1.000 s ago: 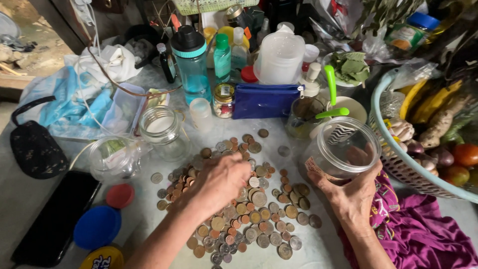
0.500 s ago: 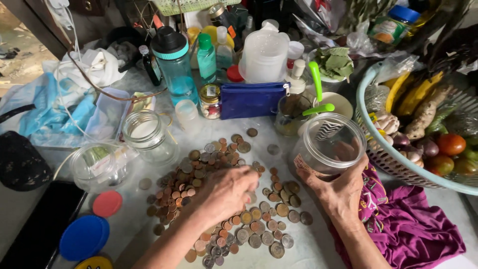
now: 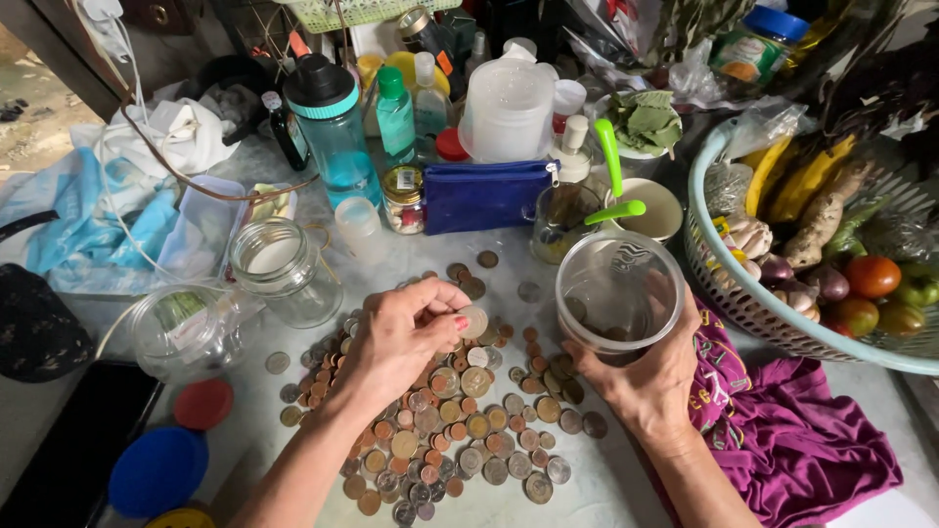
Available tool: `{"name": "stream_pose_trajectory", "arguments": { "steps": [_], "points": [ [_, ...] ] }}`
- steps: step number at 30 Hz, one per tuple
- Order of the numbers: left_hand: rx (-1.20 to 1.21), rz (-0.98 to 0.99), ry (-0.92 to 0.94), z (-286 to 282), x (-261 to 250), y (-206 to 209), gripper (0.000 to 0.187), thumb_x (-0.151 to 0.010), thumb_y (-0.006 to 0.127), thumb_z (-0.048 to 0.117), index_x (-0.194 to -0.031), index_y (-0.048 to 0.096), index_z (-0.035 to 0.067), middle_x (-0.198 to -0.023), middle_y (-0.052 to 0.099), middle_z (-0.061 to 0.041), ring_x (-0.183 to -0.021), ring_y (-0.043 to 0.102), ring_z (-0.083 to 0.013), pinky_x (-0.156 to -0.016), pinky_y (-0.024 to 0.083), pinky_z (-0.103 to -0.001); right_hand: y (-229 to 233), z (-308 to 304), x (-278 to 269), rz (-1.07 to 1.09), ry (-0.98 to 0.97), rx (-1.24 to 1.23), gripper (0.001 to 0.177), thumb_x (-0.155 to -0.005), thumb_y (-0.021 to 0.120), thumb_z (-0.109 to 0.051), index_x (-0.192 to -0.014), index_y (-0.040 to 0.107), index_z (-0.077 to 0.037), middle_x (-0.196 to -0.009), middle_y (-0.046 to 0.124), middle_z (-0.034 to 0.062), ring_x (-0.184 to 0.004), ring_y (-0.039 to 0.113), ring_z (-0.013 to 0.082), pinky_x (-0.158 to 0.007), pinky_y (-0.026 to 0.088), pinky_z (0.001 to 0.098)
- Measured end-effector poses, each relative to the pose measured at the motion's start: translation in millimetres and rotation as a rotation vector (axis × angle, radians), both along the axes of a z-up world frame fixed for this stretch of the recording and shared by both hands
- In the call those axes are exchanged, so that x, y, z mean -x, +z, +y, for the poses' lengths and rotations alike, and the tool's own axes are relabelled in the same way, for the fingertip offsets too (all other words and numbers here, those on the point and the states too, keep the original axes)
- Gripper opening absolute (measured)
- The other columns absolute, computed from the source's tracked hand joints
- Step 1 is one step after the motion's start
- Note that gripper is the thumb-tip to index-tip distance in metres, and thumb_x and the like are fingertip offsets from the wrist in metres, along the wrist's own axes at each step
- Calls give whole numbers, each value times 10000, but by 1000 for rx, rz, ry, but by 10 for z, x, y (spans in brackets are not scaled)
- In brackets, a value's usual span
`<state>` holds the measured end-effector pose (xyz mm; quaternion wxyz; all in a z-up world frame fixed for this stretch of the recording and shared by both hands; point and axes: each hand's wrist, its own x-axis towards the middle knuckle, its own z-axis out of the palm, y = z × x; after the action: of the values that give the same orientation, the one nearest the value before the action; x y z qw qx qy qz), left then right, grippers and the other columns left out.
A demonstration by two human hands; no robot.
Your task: Sorting and counting a large pile of coins on a cluttered table and placing them into a plastic jar.
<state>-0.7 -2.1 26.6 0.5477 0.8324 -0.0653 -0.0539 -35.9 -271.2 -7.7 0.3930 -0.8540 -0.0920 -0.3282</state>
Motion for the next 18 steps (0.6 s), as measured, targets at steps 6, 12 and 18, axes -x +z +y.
{"name": "stream_pose_trajectory", "arguments": {
  "steps": [6, 12, 18],
  "points": [
    [177, -64, -6, -33, 59, 69, 152, -891, 698, 67, -1028, 692, 1, -856, 765, -87, -703, 752, -129, -609, 654, -268, -51, 1, 12, -18, 15, 15, 1140, -654, 915, -234, -1519, 215, 12, -1420, 511, 246, -1300, 594, 336, -1084, 509, 418],
    [337, -24, 45, -169, 140, 47, 158, -879, 715, 60, -1017, 664, 1, -845, 740, -87, -679, 733, -146, -612, 652, -279, -186, -122, 25, 16, 120, 38, 1273, -563, 929, -254, -1547, 170, 21, -1431, 516, 225, -1306, 573, 374, -1112, 454, 462],
    [400, 21, 50, -295, 214, 57, 145, -886, 723, 56, -1007, 678, -10, -849, 756, -95, -695, 746, -151, -623, 647, -283, -64, -23, 20, -98, 26, 268, 1277, -510, 985, -298, -1488, 227, 17, -1414, 481, 262, -1280, 520, 468, -1070, 456, 502]
  ]
}}
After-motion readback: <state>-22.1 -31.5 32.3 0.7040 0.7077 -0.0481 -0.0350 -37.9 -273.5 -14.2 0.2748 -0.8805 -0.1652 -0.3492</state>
